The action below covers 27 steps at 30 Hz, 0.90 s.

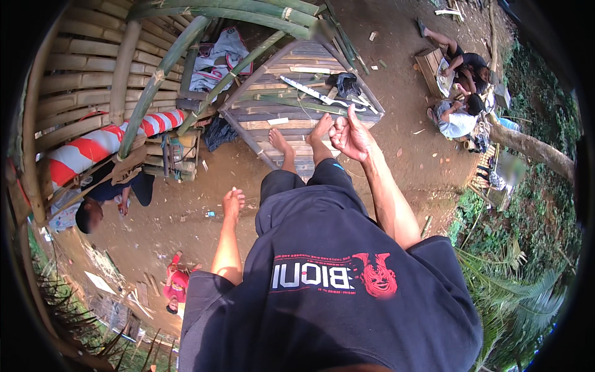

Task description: The person uses a machete to split bamboo poles and secure them onto a wooden frame. They repeatedly strike the bamboo to create slats and fit them into the structure, occasionally moving around the site to gather materials.

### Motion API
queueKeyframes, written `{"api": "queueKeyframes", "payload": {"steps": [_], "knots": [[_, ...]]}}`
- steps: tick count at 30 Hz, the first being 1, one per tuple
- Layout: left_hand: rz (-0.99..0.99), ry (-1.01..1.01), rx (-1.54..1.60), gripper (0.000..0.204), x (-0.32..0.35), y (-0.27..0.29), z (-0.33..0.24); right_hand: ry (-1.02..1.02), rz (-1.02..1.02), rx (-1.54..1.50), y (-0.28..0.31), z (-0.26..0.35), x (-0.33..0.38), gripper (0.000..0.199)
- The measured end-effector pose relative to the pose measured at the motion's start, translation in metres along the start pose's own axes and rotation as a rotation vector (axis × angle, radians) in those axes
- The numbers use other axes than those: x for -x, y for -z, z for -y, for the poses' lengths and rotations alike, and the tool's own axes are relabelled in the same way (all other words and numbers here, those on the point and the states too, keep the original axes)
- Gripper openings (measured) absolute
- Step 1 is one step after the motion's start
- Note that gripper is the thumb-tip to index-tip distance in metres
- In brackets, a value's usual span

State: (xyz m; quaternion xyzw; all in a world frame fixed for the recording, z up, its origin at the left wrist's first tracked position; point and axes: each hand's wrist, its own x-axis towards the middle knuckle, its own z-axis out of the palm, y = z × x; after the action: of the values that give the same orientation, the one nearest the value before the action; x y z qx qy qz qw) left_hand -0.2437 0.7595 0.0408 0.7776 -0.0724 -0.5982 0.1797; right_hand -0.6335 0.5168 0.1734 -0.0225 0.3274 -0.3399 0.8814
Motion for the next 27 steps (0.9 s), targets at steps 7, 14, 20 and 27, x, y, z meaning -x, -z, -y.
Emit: {"api": "queueKeyframes", "payload": {"steps": [7, 14, 20, 27], "knots": [[0.005, -0.133, 0.182, 0.031, -0.004, -0.010, -0.020, 0.108, -0.397, 0.270, 0.012, -0.010, 0.010, 0.025], [0.247, -0.004, -0.025, 0.040, -0.042, 0.012, -0.021, 0.026, -0.904, 1.104, 0.118, -0.051, 0.060, 0.058], [0.215, -0.051, -0.084, 0.041, -0.058, 0.012, -0.054, 0.025, -1.224, 1.205, 0.158, -0.091, 0.135, 0.055], [0.329, -0.104, -0.025, 0.031, -0.068, -0.011, -0.094, 0.081, -1.226, 1.370, 0.188, -0.099, 0.145, 0.053]]}}
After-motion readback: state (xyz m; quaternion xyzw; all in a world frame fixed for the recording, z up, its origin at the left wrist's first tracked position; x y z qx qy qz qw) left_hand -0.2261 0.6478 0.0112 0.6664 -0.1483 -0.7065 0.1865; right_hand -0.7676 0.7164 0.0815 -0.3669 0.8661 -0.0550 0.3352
